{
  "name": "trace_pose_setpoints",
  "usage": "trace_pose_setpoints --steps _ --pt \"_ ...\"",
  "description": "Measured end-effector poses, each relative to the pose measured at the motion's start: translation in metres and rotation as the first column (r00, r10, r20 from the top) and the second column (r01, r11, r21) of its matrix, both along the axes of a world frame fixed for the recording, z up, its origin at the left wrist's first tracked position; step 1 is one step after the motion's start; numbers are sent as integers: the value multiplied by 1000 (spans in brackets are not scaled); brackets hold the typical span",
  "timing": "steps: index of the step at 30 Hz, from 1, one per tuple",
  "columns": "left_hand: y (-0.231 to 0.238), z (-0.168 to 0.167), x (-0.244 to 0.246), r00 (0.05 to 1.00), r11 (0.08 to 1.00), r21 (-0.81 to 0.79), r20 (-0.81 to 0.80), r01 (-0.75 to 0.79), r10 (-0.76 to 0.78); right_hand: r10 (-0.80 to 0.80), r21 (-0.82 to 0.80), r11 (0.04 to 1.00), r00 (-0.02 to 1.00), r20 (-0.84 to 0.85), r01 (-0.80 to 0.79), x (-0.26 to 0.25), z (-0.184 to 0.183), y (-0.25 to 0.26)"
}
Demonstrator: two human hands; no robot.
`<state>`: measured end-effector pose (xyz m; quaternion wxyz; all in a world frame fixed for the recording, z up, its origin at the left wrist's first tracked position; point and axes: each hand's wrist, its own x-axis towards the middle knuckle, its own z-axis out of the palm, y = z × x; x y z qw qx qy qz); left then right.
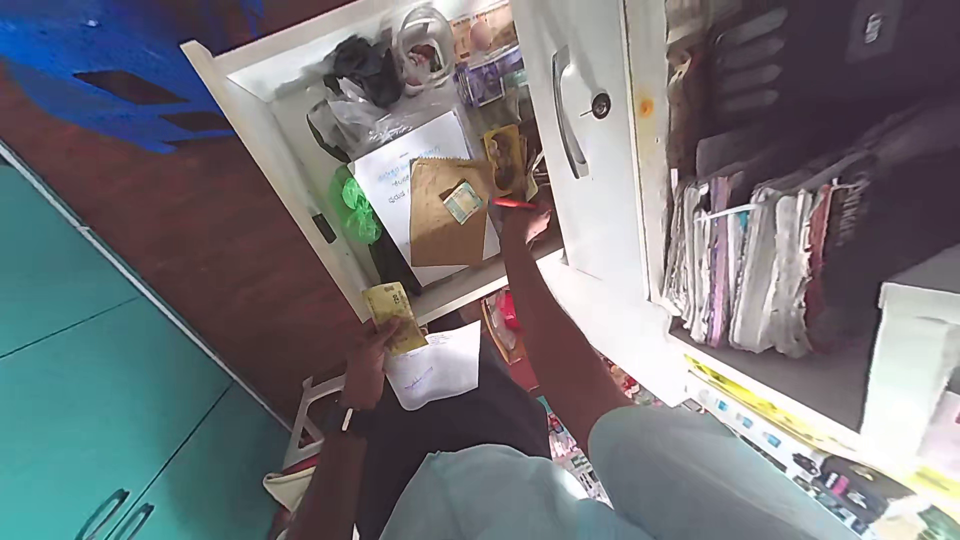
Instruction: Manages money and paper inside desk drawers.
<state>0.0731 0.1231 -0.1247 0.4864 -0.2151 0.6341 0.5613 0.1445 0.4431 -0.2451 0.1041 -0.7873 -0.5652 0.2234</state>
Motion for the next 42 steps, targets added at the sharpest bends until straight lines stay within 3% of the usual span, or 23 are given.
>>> trace_pose_setpoints --steps 5,7,9,11,13,15,16,18,20,21,25,29,34,37,42 --pt "5 -4 -2 991 989 -68 -28 128 -130 313 216 939 926 -209 -269 22 37 -53" --pt "8 -5 -2 986 986 -45 -26 161 -163 494 136 869 811 -312 -477 31 74 -85" --pt "15 -4 1 985 986 -34 -40 165 -166 658 130 736 656 -369 -665 39 102 -118" --pt "21 -5 5 982 985 -23 -73 171 -172 863 285 470 368 -345 -835 50 106 -143" --pt "25 -3 5 974 978 -15 -87 209 -209 934 335 243 126 -335 -910 51 112 -159" --pt "25 -2 3 962 968 -21 -101 252 -252 906 279 183 51 -421 -943 50 118 -165" --pt "23 -2 1 966 970 -15 -95 242 -242 881 210 223 104 -462 -952 51 118 -162" --pt "17 0 -2 985 987 -20 -59 162 -163 830 -3 435 403 -385 -900 55 116 -143" --pt "7 1 -7 995 995 -41 -25 94 -95 742 -263 620 661 -112 -740 53 107 -100" --pt "3 4 -8 997 994 -77 -15 76 -77 715 -350 662 698 31 -663 57 96 -78" --pt "-13 13 -14 998 990 -134 -47 40 -47 701 -464 700 644 306 -542 73 59 -33" --pt "-30 16 -10 999 988 -156 -31 21 -26 680 -494 722 630 376 -485 69 38 -33" --pt "-53 25 -10 997 977 -207 -71 -57 43 575 -305 815 750 327 -492 61 43 -38" --pt "-78 13 -12 988 970 -198 -101 -138 120 530 -188 848 788 313 -496 60 51 -37" --pt "-99 -19 -4 997 962 -262 -8 -74 75 602 87 764 755 260 -639 73 66 -44"
